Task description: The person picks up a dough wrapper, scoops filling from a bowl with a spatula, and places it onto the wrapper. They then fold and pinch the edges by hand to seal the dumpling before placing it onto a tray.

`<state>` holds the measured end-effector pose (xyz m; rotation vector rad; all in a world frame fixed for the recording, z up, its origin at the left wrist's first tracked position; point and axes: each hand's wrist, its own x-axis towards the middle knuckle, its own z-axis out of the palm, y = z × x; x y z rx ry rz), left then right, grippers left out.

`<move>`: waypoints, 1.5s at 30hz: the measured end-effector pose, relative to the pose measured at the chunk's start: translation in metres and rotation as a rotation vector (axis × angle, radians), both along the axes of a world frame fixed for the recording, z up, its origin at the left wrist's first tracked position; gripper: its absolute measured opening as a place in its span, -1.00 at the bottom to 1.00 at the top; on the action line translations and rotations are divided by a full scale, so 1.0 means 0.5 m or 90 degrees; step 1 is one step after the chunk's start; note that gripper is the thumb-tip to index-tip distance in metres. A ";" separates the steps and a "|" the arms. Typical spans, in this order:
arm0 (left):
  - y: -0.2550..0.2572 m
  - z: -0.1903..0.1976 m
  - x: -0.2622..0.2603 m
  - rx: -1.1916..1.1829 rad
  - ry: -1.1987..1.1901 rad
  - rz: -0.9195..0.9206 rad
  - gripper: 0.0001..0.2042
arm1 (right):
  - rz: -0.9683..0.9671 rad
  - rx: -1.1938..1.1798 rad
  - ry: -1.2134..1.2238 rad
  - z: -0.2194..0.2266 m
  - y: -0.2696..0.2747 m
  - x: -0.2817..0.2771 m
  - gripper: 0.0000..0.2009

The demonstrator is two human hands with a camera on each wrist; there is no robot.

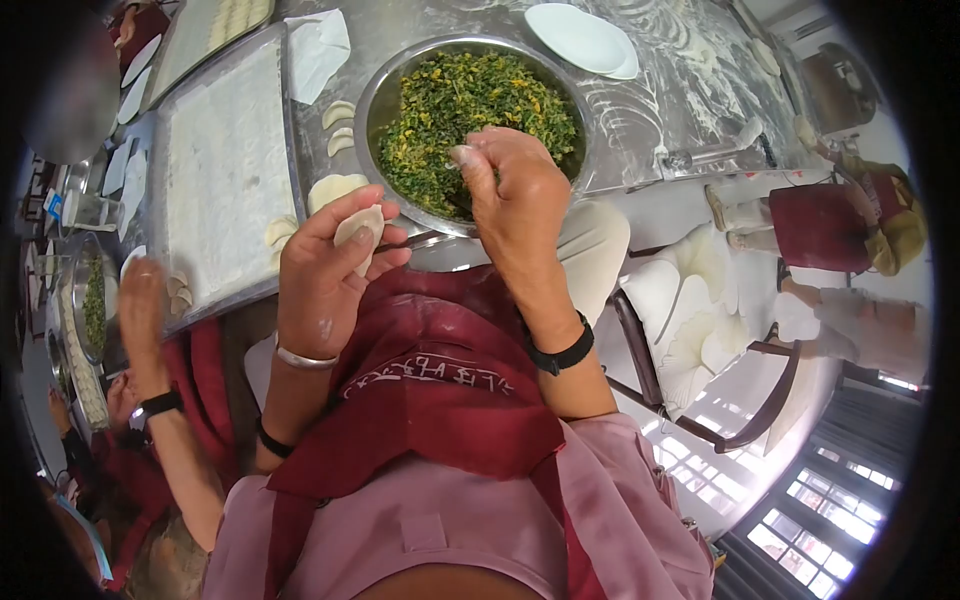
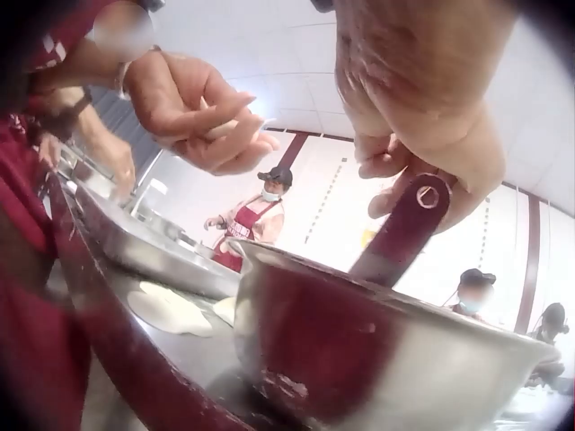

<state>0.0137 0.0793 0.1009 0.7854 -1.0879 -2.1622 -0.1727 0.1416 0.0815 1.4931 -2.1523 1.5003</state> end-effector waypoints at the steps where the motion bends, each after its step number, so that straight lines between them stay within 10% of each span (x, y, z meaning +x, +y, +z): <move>1: 0.001 -0.001 -0.001 0.008 0.014 -0.003 -0.63 | -0.005 0.029 0.060 0.000 0.000 -0.003 -0.87; 8: 0.004 0.001 -0.003 0.047 0.094 -0.008 -0.56 | 0.231 -0.080 -0.106 0.044 0.022 0.073 -0.73; 45: 0.024 0.021 -0.015 0.020 0.139 -0.082 -0.44 | 0.335 -0.089 -0.371 -0.002 0.028 0.086 -0.80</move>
